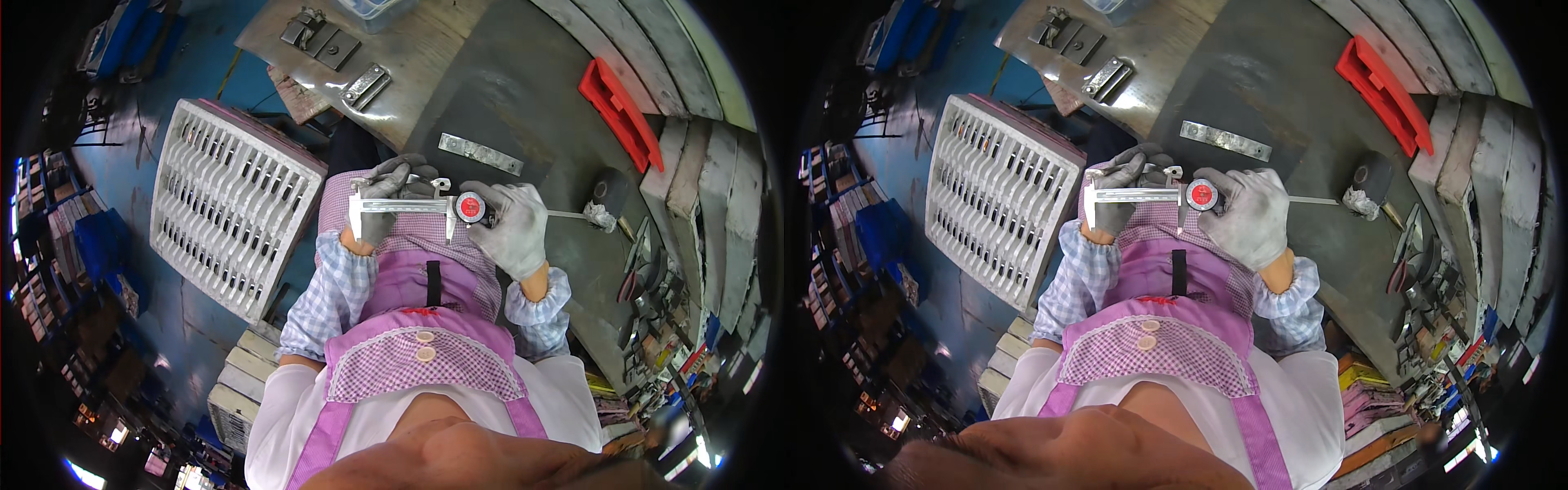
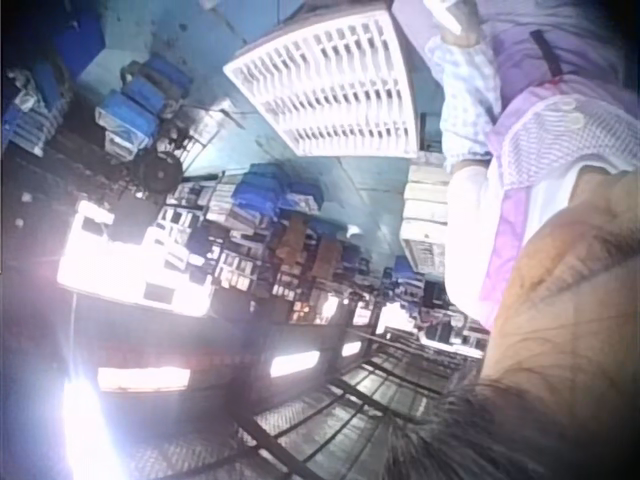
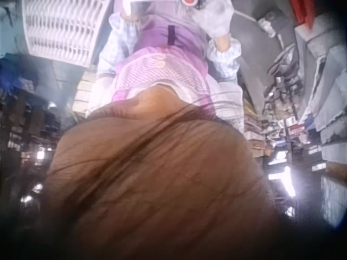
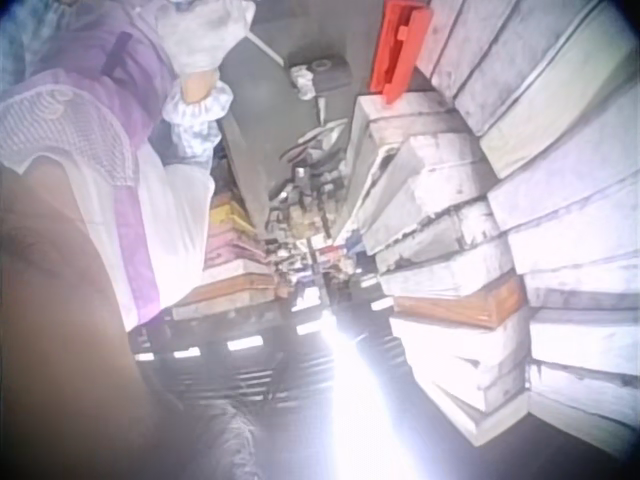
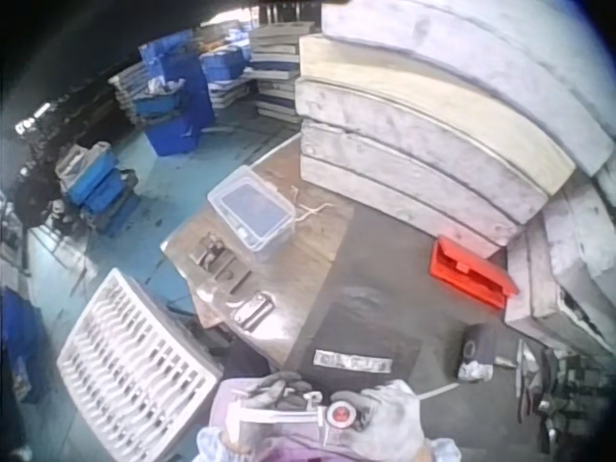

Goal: Use a digital caliper to measure metal parts and place them into a storage tray.

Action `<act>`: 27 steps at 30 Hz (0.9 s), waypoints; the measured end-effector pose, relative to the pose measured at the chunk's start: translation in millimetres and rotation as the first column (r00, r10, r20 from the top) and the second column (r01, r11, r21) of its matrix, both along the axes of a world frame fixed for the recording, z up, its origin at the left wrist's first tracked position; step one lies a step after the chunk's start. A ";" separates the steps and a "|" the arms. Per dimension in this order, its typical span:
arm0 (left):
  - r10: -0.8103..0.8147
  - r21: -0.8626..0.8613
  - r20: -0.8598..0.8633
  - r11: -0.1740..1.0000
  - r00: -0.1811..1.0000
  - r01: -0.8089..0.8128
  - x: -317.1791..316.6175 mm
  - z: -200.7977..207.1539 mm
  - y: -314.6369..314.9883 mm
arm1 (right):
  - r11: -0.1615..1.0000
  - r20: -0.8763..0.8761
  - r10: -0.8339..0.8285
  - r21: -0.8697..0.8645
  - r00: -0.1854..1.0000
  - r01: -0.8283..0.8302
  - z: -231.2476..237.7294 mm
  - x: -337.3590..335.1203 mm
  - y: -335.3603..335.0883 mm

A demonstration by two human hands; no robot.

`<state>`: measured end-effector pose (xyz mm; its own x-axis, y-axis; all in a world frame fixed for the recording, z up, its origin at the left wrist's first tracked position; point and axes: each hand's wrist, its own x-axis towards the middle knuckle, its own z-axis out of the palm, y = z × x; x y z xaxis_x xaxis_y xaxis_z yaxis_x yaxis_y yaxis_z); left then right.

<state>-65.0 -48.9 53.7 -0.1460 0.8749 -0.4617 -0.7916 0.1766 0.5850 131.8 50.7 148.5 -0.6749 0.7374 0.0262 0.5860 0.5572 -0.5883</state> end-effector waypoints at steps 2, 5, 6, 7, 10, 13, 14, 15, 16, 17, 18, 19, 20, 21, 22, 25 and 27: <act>0.026 0.012 -0.003 1.000 1.000 -0.026 1.9 0.1 0.5 | 1.000 0.015 0.002 -0.005 1.000 -0.002 -4.7 4.9 -2.5; 0.051 0.019 0.034 0.998 0.998 -0.052 3.0 -5.7 -1.2 | 0.998 -0.010 0.048 -0.048 0.999 -0.049 -16.5 12.3 6.2; 0.006 0.115 -0.011 0.993 1.000 -0.004 2.7 -8.3 -3.1 | 0.998 -0.015 -0.009 -0.059 1.000 0.008 -21.3 14.7 16.1; -0.007 0.288 -0.053 0.958 0.999 0.022 1.3 -9.9 -7.6 | 0.999 -0.049 0.022 -0.043 0.999 -0.024 -26.9 16.1 32.7; -0.117 -0.207 -0.467 0.978 0.876 0.020 -8.3 -15.6 -15.0 | 0.862 -0.059 -0.421 -0.337 0.905 0.379 -52.4 10.9 111.5; -0.314 -0.360 -0.709 0.931 0.631 0.058 -15.4 -14.9 -20.4 | 0.853 0.270 -0.507 0.025 0.818 0.521 -74.9 14.8 184.9; -0.410 -0.441 -0.810 0.897 0.419 0.024 -15.2 -12.6 -20.8 | 0.873 0.341 -0.474 0.063 0.812 0.483 -81.8 14.3 194.5; -0.415 -0.430 -0.796 0.900 0.441 0.069 -13.1 -9.4 -20.0 | 0.862 0.447 -0.486 0.103 0.751 0.497 -85.9 17.7 196.8; -0.447 -0.452 -0.861 0.891 0.244 0.036 -9.3 -5.2 -19.0 | 0.872 0.380 -0.480 0.308 0.791 0.381 -87.7 28.1 190.4; -0.464 -0.465 -0.885 0.885 0.037 -0.007 -5.3 -0.9 -16.3 | 0.833 0.348 -0.469 0.480 0.812 0.276 -90.0 38.1 175.4; -0.461 -0.462 -0.887 0.887 0.005 -0.003 -1.2 3.6 -13.3 | 0.830 0.172 -0.360 0.508 0.917 0.230 -89.3 53.7 159.4; -0.459 -0.459 -0.889 0.889 0.009 0.016 1.8 7.7 -10.2 | 0.798 0.026 -0.273 0.565 0.962 0.211 -90.1 72.2 143.0; -0.483 -0.479 -0.874 0.875 0.055 0.071 4.1 11.3 -7.6 | 0.847 -0.072 -0.349 0.402 0.934 0.347 -90.5 98.5 124.5; -0.477 -0.466 -0.874 0.877 0.091 0.120 5.1 14.6 -6.7 | 0.737 -0.118 -0.413 0.539 0.903 0.408 -90.0 131.0 110.7; -0.516 -0.502 -0.851 0.854 0.097 0.138 5.2 17.2 -6.4 | 0.731 -0.190 -0.588 0.289 0.786 0.618 -91.0 166.0 98.1; -0.530 -0.488 -0.779 0.848 0.335 0.206 0.3 23.5 -12.9 | 0.639 -0.149 -0.736 0.169 0.660 0.750 -119.4 253.6 76.4; -0.557 -0.528 -0.824 0.821 0.102 0.216 -1.5 27.6 -16.7 | 0.681 -0.252 -0.704 0.025 0.664 0.732 -137.1 290.5 71.1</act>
<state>-66.5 -65.6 81.3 -0.2741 0.8570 -0.4363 0.5251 0.5134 0.6787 422.3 121.8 11.4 0.0953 0.9723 0.2134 0.7060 0.0851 -0.7030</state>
